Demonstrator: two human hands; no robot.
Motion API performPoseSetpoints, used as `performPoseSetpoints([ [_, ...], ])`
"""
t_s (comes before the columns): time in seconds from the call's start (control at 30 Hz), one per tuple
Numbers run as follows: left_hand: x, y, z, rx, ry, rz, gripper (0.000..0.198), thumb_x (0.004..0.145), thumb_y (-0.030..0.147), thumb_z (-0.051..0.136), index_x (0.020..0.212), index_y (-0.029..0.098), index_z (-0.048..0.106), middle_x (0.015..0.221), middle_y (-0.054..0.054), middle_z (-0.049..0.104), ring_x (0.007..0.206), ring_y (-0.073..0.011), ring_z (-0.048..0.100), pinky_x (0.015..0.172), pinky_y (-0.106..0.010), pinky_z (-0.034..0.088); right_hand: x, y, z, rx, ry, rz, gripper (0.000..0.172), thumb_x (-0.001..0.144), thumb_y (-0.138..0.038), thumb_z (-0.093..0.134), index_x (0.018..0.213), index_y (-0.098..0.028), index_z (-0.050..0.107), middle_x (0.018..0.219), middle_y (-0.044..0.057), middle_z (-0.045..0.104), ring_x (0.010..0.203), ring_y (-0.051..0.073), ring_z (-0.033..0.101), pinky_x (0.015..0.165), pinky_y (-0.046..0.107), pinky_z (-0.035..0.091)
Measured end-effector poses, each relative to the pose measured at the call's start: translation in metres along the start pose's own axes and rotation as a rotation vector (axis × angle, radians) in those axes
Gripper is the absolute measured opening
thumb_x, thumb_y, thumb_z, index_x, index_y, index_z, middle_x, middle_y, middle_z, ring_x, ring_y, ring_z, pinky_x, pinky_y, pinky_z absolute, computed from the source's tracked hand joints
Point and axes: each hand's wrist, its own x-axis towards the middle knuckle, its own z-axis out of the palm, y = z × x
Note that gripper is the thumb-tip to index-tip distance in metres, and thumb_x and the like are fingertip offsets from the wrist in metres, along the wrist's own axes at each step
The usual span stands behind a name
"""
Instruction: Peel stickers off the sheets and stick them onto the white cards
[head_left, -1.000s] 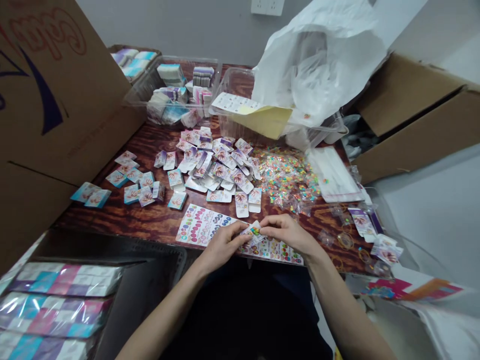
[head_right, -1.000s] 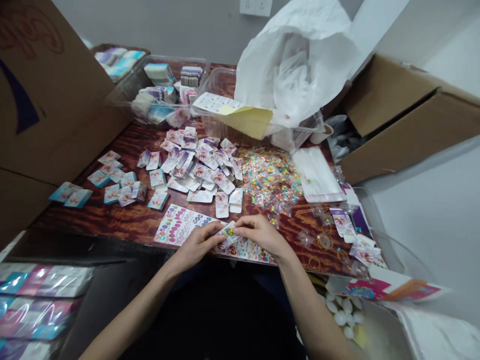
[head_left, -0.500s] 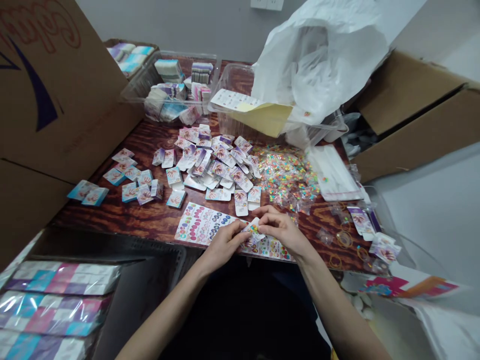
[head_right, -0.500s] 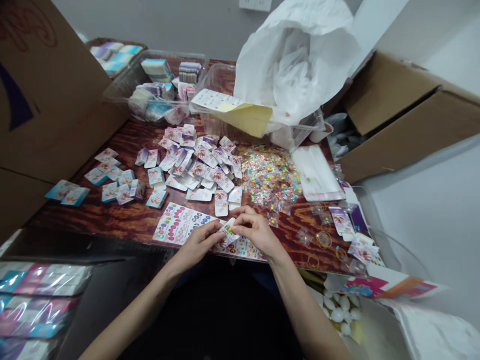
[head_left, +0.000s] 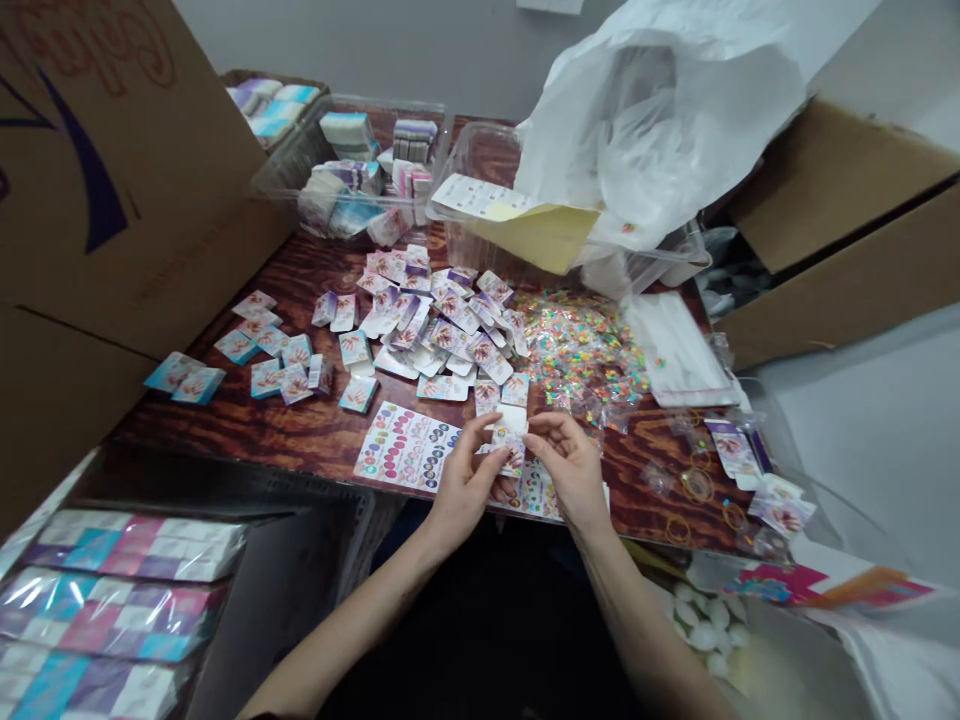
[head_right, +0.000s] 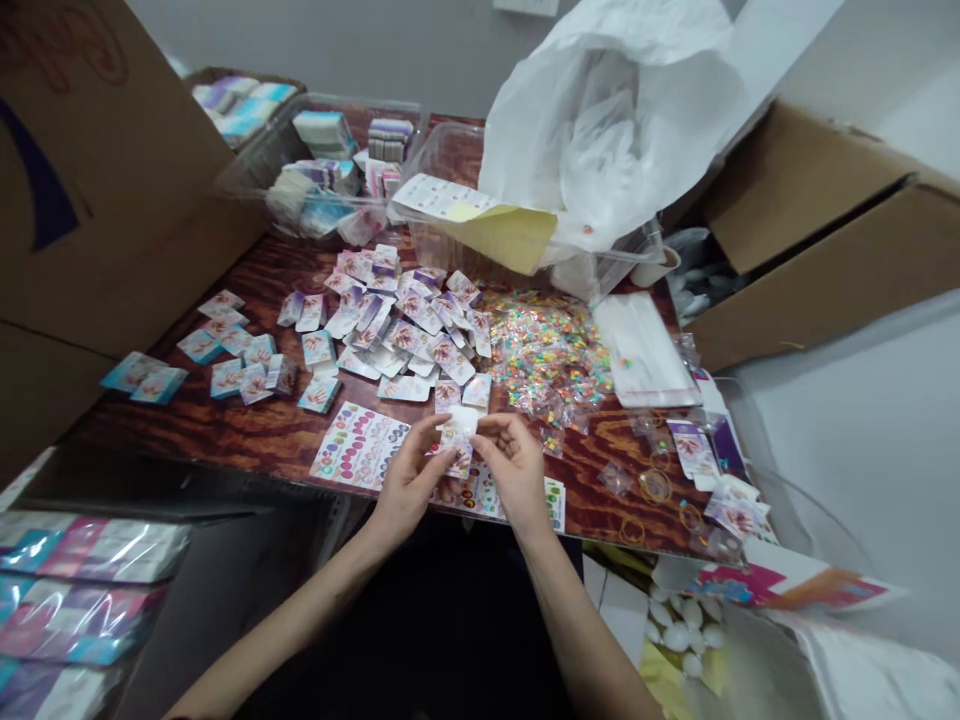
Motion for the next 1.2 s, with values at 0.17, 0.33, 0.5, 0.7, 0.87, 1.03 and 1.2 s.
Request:
performPoseSetpoints([
  [0.17, -0.003, -0.005, -0.009, 0.057, -0.103, -0.055, 0.035, 0.087, 0.037, 0.058, 0.115, 0.020, 0.049, 0.084, 0.000, 0.060, 0.048, -0.0088, 0.059, 0.040, -0.018, 0.043, -0.006, -0.004, -0.007, -0.125, -0.179, -0.033, 0.016, 0.082, -0.033, 0.065, 0.074, -0.019, 0.063, 0.075, 0.001, 0.058, 0.070, 0.015, 0.052, 0.066, 0.027, 0.042],
  [0.33, -0.005, -0.006, -0.012, 0.158, -0.145, -0.065, 0.032, 0.089, 0.038, 0.056, 0.115, 0.019, 0.050, 0.072, 0.003, 0.057, 0.045, -0.0074, 0.056, 0.038, -0.015, 0.038, -0.005, -0.002, -0.011, 0.010, -0.175, 0.083, 0.031, 0.078, -0.034, 0.069, 0.106, -0.023, 0.061, 0.080, -0.001, 0.060, 0.073, 0.016, 0.056, 0.067, 0.026, 0.044],
  [0.5, -0.005, -0.005, -0.012, 0.147, -0.068, 0.004, 0.036, 0.089, 0.034, 0.057, 0.119, 0.024, 0.039, 0.100, -0.001, 0.060, 0.047, -0.0052, 0.056, 0.038, -0.017, 0.040, -0.009, -0.003, -0.008, -0.047, -0.248, 0.071, 0.019, 0.084, -0.035, 0.065, 0.095, -0.020, 0.068, 0.090, 0.003, 0.065, 0.083, 0.017, 0.059, 0.076, 0.028, 0.044],
  [0.7, -0.008, -0.006, -0.015, 0.287, -0.131, 0.027, 0.038, 0.090, 0.028, 0.056, 0.125, 0.026, 0.041, 0.103, -0.003, 0.061, 0.053, -0.0054, 0.055, 0.045, -0.017, 0.040, -0.010, -0.002, -0.006, 0.011, -0.148, 0.105, 0.019, 0.075, -0.035, 0.074, 0.074, -0.018, 0.065, 0.071, -0.001, 0.061, 0.069, 0.014, 0.054, 0.067, 0.026, 0.041],
  [0.87, -0.009, -0.005, -0.016, 0.274, -0.161, 0.024, 0.039, 0.090, 0.027, 0.056, 0.127, 0.027, 0.042, 0.106, -0.003, 0.061, 0.053, -0.0052, 0.055, 0.045, -0.017, 0.040, -0.005, 0.003, -0.007, 0.077, -0.074, 0.180, 0.025, 0.064, -0.035, 0.081, 0.067, -0.017, 0.064, 0.061, -0.003, 0.057, 0.057, 0.010, 0.047, 0.057, 0.023, 0.035],
  [1.03, -0.007, -0.008, -0.016, 0.223, -0.118, 0.036, 0.040, 0.092, 0.029, 0.052, 0.130, 0.028, 0.040, 0.101, -0.002, 0.059, 0.048, -0.0045, 0.054, 0.040, -0.016, 0.040, -0.011, 0.005, -0.003, 0.019, -0.067, 0.083, 0.019, 0.076, -0.034, 0.073, 0.069, -0.018, 0.068, 0.066, -0.001, 0.062, 0.063, 0.013, 0.053, 0.061, 0.025, 0.040],
  [1.2, -0.005, -0.007, -0.021, 0.269, -0.092, 0.044, 0.035, 0.094, 0.035, 0.050, 0.127, 0.024, 0.049, 0.094, -0.001, 0.060, 0.047, -0.0058, 0.054, 0.040, -0.017, 0.042, -0.016, 0.004, 0.002, -0.128, -0.144, -0.109, 0.016, 0.089, -0.029, 0.059, 0.090, -0.020, 0.072, 0.095, 0.005, 0.069, 0.092, 0.020, 0.062, 0.082, 0.031, 0.045],
])
